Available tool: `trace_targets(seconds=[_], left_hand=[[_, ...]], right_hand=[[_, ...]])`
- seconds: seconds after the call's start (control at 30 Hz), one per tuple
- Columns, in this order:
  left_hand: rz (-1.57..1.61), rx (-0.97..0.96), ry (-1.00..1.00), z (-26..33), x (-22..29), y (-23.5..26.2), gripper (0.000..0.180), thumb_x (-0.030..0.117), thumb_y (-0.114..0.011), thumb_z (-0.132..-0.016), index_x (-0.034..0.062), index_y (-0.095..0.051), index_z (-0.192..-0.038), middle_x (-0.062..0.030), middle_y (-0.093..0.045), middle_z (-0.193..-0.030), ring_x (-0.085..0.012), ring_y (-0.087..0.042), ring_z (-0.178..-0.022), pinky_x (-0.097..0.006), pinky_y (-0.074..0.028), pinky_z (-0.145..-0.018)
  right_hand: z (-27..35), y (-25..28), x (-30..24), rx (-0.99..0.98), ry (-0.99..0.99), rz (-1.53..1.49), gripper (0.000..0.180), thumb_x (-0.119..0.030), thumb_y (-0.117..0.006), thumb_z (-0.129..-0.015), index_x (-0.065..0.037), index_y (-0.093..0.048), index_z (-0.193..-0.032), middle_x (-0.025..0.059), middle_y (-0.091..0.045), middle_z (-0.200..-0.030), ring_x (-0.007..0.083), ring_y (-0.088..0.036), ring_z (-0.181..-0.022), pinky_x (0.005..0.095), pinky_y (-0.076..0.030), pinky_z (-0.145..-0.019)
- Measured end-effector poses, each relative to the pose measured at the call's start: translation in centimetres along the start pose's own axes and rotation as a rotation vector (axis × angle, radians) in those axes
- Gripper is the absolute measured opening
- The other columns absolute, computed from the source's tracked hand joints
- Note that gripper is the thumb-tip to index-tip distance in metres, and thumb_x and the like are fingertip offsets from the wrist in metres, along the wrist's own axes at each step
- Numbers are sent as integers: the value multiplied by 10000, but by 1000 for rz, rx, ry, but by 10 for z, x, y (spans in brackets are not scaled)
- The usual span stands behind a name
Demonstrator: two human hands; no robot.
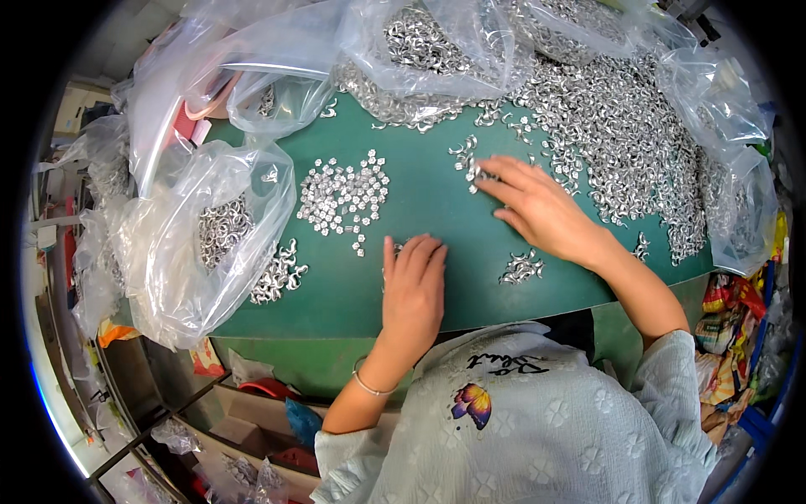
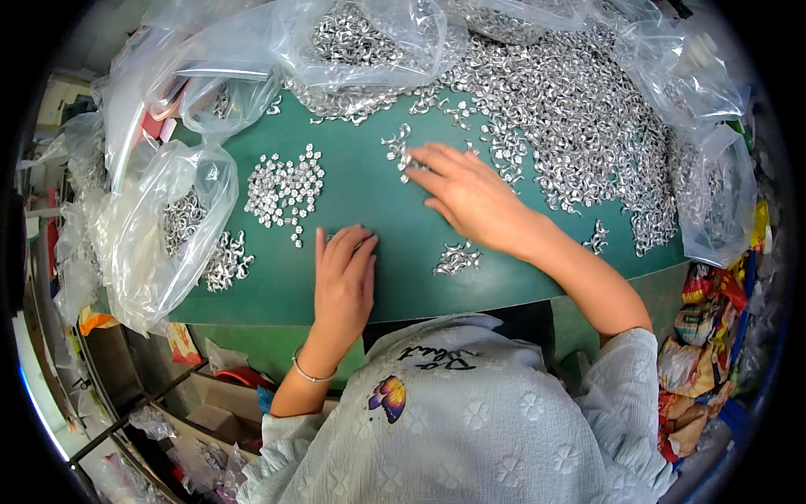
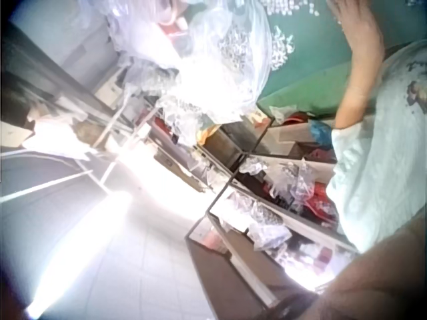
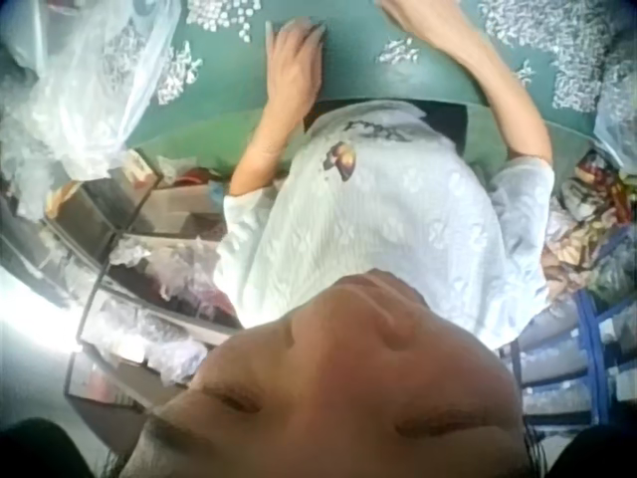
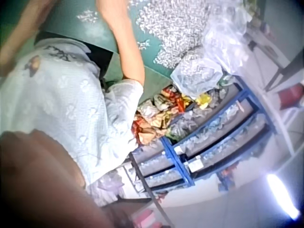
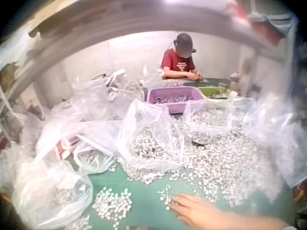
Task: The person sorts small metal decorative or hardware parts by hand, picking them from large piles and arranging them into specific clusters on a work surface.
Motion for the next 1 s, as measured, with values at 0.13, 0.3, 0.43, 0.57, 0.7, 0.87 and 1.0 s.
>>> trace_targets(seconds=[0.13, 0.3, 0.43, 0.57, 0.7, 0.87, 1.0], left_hand=[[42, 93, 47, 12, -9, 7, 243, -72, -626, -803, -9, -641, -1037, -114, -588, -1116, -304, -558, -1127, -563, -304, -1089], [20, 143, 68, 6, -8, 9, 241, -73, -624, -806, 2, -642, -1034, -122, -574, -1152, -330, -544, -1143, -562, -301, -1090], [14, 147, 92, 8, -6, 9, 252, -54, -636, -806, 12, -636, -1050, -134, -551, -1217, -350, -512, -1190, -564, -285, -1096], [46, 162, 118, 14, -14, 8, 270, -33, -652, -806, 22, -630, -1070, -143, -532, -1275, -358, -482, -1235, -567, -262, -1103], [53, 165, 117, 14, -13, 7, 280, -23, -662, -802, 30, -630, -1075, -139, -531, -1285, -354, -476, -1249, -575, -244, -1105], [8, 157, 119, 14, -12, 8, 277, -16, -667, -801, 37, -633, -1071, -134, -532, -1286, -351, -474, -1252, -585, -233, -1105], [23, 164, 138, 16, -15, 7, 276, -16, -663, -806, 30, -630, -1076, -141, -532, -1277, -355, -480, -1240, -572, -258, -1098]], right_hand=[[10, 2, 18, -99, 78, -128, 395, -43, -670, -794, -57, -609, -1184, 110, -554, -1191, 296, -533, -1078, 424, -440, -921], [-24, 12, 33, 175, -116, -95, 285, -20, -658, -794, -43, -628, -1077, 98, -567, -1128, 291, -535, -1026, 413, -443, -883], [-47, -6, 40, 116, -140, -26, 180, -39, -660, -804, -23, -624, -979, 102, -569, -1078, 307, -533, -1030, 413, -452, -876], [-36, -8, 38, -131, -172, -137, 163, -72, -683, -793, -26, -632, -941, 102, -570, -1033, 297, -532, -1028, 408, -448, -872], [-32, 8, 30, 98, -122, -45, 119, -93, -693, -788, -30, -646, -877, 80, -586, -970, 269, -537, -1006, 402, -444, -859], [-63, -9, 26, 159, 0, 84, 48, -79, -636, -806, -46, -657, -835, 58, -590, -913, 240, -538, -968, 372, -421, -837], [-66, -8, 36, 81, -102, 120, 83, -42, -585, -814, -57, -659, -846, 59, -586, -911, 246, -533, -957, 358, -396, -842]])
Point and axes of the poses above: each hand's wrist, its own z-axis away from the middle knuckle, its own y-axis out of the back of the hand, x = y × z, the point moved 7 cm from there along -z, towards the middle knuckle
